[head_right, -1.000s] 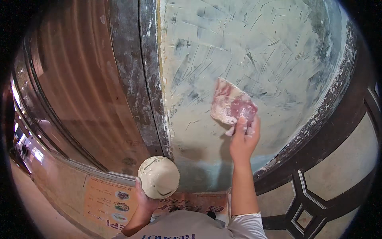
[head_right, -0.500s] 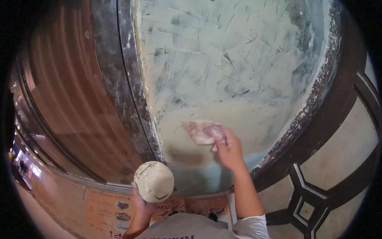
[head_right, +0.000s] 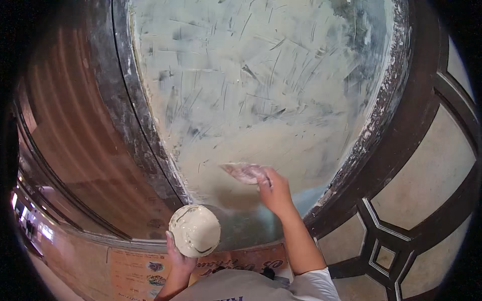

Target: The person applies white plaster from a small container onto a wall surface using a flexible hand spreader, smoothing the material in multiple directions across a circular area.

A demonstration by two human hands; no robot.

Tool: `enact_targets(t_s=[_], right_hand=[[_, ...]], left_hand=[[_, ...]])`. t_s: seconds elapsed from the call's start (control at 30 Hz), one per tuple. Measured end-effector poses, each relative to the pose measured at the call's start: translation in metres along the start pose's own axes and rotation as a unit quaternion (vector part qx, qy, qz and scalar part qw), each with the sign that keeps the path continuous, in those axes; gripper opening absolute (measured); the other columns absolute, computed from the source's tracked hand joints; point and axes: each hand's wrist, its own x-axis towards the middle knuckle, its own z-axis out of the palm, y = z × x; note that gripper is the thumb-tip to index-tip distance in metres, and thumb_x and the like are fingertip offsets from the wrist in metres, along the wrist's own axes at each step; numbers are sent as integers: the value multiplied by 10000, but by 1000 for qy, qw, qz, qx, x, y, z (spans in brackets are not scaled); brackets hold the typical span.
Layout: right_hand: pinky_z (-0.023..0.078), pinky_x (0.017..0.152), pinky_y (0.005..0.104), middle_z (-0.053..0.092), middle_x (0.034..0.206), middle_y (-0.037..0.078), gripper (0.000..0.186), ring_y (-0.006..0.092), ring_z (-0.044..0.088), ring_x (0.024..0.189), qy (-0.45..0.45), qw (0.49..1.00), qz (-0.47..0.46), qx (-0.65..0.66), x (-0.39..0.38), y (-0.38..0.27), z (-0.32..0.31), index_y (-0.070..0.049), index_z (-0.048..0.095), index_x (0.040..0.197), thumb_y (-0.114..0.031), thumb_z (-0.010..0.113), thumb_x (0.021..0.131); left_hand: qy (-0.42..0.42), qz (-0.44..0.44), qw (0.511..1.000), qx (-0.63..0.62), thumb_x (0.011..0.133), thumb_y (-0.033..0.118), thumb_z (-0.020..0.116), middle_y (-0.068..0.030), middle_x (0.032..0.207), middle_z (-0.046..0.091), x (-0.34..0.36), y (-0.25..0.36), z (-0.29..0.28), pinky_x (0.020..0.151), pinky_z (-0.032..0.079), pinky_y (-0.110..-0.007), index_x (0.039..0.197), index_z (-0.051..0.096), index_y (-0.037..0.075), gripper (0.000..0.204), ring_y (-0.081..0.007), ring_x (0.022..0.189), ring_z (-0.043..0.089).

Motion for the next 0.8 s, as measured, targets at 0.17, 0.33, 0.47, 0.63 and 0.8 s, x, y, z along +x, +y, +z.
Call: enact_targets(t_s=[0.17,0.33,0.47,0.63,0.8], right_hand=[[526,755,322,579,1222,117,365,156,610,975,431,838,48,330,10,29,-60,-33,429,1370,-154,496,1032],[506,863,382,610,1148,166,390,241,610,1044,244,969,-31,24,-5,60,-28,45,524,1270,-227,566,993],[529,728,372,615,1038,141,396,223,635,828,259,961,57,77,-6,88,-30,35,498,1326,-126,558,968],[442,549,247,595,994,50,317,89,557,670,489,788,70,369,-5,71,-122,-61,452,1334,-144,473,1029],[449,595,236,598,998,43,223,92,562,697,454,834,46,310,-14,52,-120,-17,486,1221,-134,494,1031]], left_hand=[[15,-14,1000,-9,1018,554,355,-133,1488,441,-9,-7,4,1140,353,-480,1475,370,79,659,-324,1346,448],[22,-24,999,-5,1010,559,379,-127,1485,446,-4,-22,11,1135,359,-480,1475,373,88,662,-318,1341,453],[-21,-19,999,16,1006,568,380,-121,1490,438,-1,-35,26,1138,356,-474,1479,368,92,671,-307,1353,442],[-15,-8,1000,13,1006,571,375,-118,1500,426,0,-50,38,1141,354,-468,1484,362,91,677,-304,1355,437],[-25,-17,1000,4,1011,555,377,-130,1487,442,8,-71,57,1127,373,-487,1481,370,85,665,-319,1338,457]])
